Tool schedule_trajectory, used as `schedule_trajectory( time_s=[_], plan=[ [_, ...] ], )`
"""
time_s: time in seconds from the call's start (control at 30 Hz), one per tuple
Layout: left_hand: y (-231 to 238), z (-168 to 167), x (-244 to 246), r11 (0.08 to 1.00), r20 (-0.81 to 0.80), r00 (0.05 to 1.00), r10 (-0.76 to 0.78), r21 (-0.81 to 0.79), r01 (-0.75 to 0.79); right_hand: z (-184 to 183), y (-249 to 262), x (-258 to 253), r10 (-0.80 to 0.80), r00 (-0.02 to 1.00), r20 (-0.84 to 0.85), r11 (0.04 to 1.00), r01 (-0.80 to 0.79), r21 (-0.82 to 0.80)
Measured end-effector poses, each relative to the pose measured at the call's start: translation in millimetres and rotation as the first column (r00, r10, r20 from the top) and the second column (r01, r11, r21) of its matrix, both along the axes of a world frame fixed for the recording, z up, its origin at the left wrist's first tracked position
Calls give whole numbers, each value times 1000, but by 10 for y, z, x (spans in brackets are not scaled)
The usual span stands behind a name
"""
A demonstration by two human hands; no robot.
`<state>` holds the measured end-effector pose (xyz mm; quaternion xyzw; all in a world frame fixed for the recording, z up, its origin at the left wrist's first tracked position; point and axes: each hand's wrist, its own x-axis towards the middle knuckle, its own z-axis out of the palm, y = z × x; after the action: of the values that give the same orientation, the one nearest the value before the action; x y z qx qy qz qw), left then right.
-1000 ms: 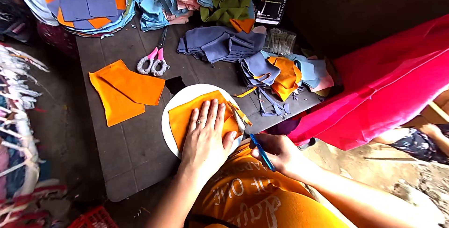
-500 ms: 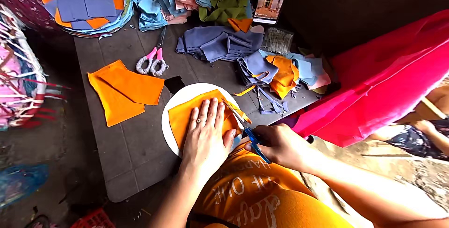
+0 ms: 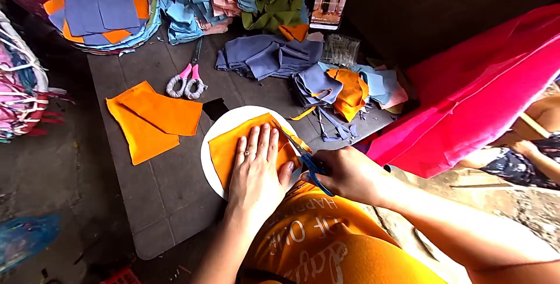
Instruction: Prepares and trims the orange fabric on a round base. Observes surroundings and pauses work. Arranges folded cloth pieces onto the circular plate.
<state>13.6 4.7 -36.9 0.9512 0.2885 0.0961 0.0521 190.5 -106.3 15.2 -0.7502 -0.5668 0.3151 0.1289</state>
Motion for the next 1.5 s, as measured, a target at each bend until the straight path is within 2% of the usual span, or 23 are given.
schedule_trajectory(
  time_s=[0.4, 0.63, 0.77, 0.93, 1.13, 1.3, 1.5],
  plan=[
    [-1, 19, 4, 1000, -14, 1000, 0, 6, 0, 17, 4, 30, 21, 999, 47, 1000, -21, 6],
    [9, 17, 0, 1000, 3, 1000, -7, -3, 7, -5, 63, 191, 44, 989, -138, 999, -47, -17],
    [16, 81, -1, 996, -15, 1000, -2, -84, 0, -11, 87, 246, 52, 978, -200, 998, -57, -23],
    [39, 239, 25, 970, -19, 999, 37, -240, -40, -10, 78, 239, 61, 989, -136, 997, -66, -31],
    [131, 151, 124, 992, 143, 983, 113, -69, -104, 30, 76, 218, 73, 995, -69, 994, -78, -73],
    [157, 98, 167, 987, -15, 990, 137, -86, -138, 73, 114, 218, 87, 995, -41, 991, -91, -98],
    [152, 97, 168, 988, -74, 988, 138, -62, -143, 68, 193, 224, 93, 994, -57, 992, -97, -84]
  ],
)
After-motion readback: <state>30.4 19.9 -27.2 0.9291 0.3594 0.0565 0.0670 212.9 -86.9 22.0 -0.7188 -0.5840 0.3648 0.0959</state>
